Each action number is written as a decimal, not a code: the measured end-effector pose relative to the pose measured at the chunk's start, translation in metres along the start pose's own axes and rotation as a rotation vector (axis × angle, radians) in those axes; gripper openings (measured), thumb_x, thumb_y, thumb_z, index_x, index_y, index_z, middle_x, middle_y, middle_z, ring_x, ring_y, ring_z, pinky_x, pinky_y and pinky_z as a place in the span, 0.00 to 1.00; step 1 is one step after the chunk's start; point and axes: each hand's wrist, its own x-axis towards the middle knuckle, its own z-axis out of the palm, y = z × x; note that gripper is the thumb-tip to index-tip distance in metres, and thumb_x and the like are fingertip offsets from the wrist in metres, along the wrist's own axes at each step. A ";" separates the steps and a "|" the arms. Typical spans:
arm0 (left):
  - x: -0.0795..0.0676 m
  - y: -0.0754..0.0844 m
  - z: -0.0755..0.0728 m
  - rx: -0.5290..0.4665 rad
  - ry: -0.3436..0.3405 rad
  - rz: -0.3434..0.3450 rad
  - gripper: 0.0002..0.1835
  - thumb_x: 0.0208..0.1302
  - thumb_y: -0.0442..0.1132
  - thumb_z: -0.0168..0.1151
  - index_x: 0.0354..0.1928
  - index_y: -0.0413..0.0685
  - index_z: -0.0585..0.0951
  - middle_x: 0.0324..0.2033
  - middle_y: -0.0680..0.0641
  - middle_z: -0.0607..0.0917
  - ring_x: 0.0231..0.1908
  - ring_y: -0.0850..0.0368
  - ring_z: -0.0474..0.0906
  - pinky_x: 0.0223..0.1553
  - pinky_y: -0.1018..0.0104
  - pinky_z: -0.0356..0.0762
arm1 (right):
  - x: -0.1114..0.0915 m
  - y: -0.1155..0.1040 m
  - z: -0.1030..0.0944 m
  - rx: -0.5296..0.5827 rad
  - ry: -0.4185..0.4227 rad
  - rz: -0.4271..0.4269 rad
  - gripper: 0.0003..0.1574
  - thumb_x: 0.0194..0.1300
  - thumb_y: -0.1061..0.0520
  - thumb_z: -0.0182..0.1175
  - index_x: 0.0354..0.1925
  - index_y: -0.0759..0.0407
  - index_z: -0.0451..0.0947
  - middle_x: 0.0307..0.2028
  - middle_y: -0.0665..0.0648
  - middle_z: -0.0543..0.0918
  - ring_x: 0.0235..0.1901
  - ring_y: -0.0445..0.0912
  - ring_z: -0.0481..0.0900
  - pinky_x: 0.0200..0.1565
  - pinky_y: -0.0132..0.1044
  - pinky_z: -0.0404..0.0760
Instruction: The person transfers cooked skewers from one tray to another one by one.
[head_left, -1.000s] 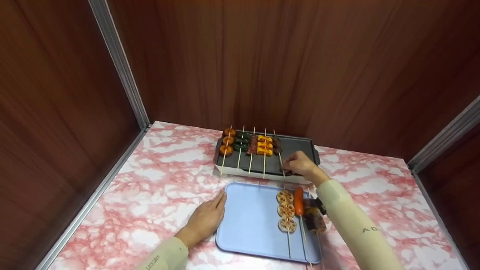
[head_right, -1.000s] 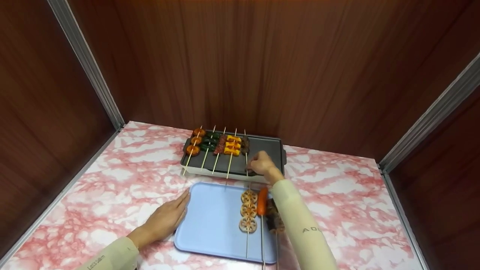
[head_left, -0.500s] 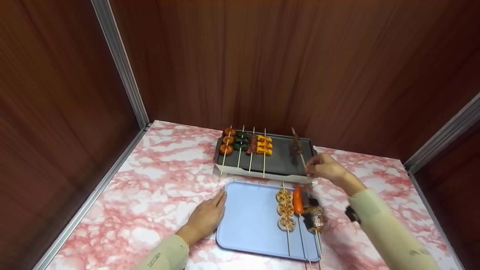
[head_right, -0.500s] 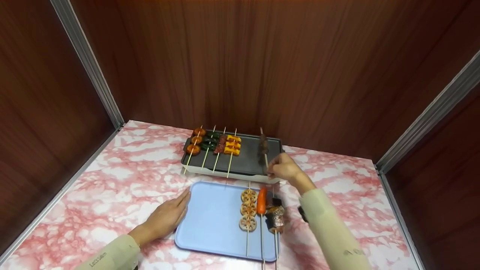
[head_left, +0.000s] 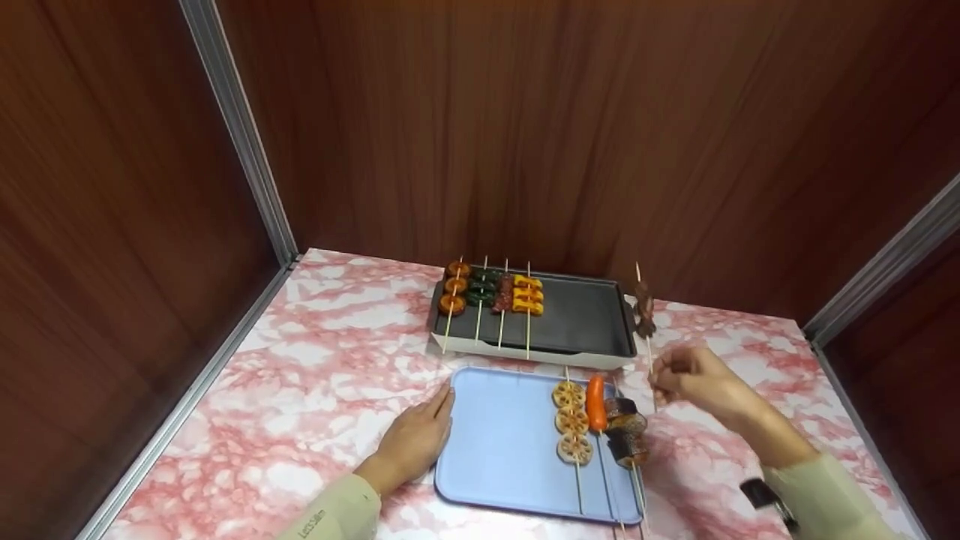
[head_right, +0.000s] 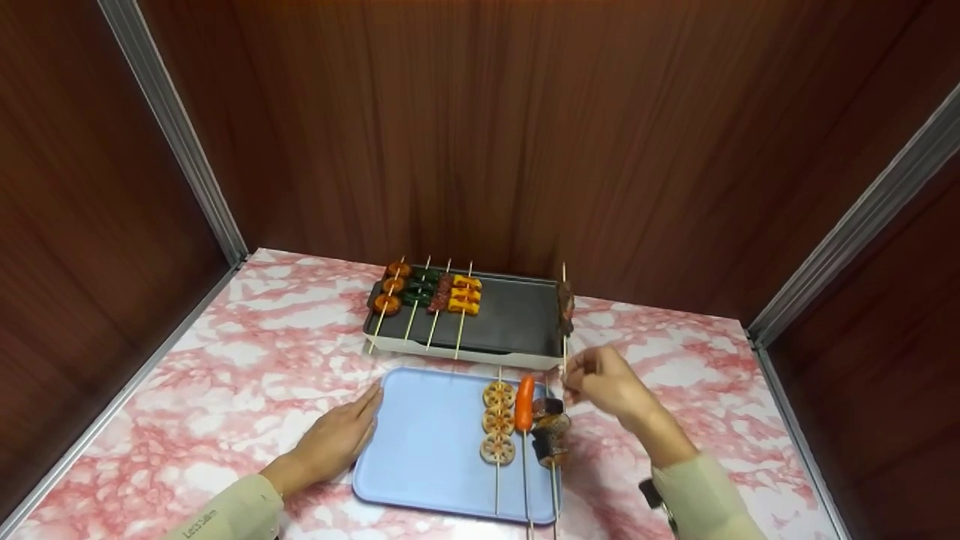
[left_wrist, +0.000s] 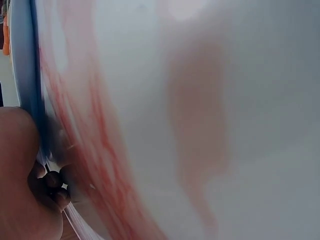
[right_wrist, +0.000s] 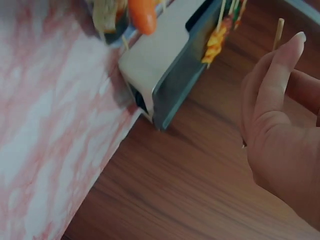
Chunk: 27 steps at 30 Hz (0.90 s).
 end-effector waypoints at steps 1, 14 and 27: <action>0.000 0.000 0.000 -0.001 0.000 -0.001 0.26 0.78 0.39 0.52 0.70 0.31 0.71 0.71 0.36 0.72 0.55 0.44 0.83 0.51 0.52 0.82 | -0.006 0.001 0.003 0.000 -0.010 0.011 0.08 0.66 0.71 0.54 0.43 0.77 0.74 0.34 0.63 0.81 0.32 0.46 0.82 0.39 0.38 0.86; -0.002 0.000 0.001 -0.022 -0.016 -0.014 0.26 0.78 0.40 0.51 0.71 0.32 0.70 0.71 0.36 0.71 0.59 0.43 0.80 0.54 0.50 0.81 | -0.040 0.039 0.080 0.187 -0.143 0.072 0.09 0.67 0.71 0.57 0.43 0.79 0.73 0.33 0.64 0.83 0.30 0.47 0.86 0.37 0.40 0.89; 0.000 0.001 0.000 -0.034 -0.026 -0.018 0.26 0.79 0.40 0.50 0.71 0.31 0.70 0.72 0.35 0.70 0.61 0.43 0.79 0.56 0.50 0.79 | -0.030 0.057 0.147 0.205 -0.136 0.127 0.01 0.62 0.73 0.58 0.34 0.73 0.77 0.23 0.57 0.82 0.22 0.43 0.84 0.29 0.32 0.85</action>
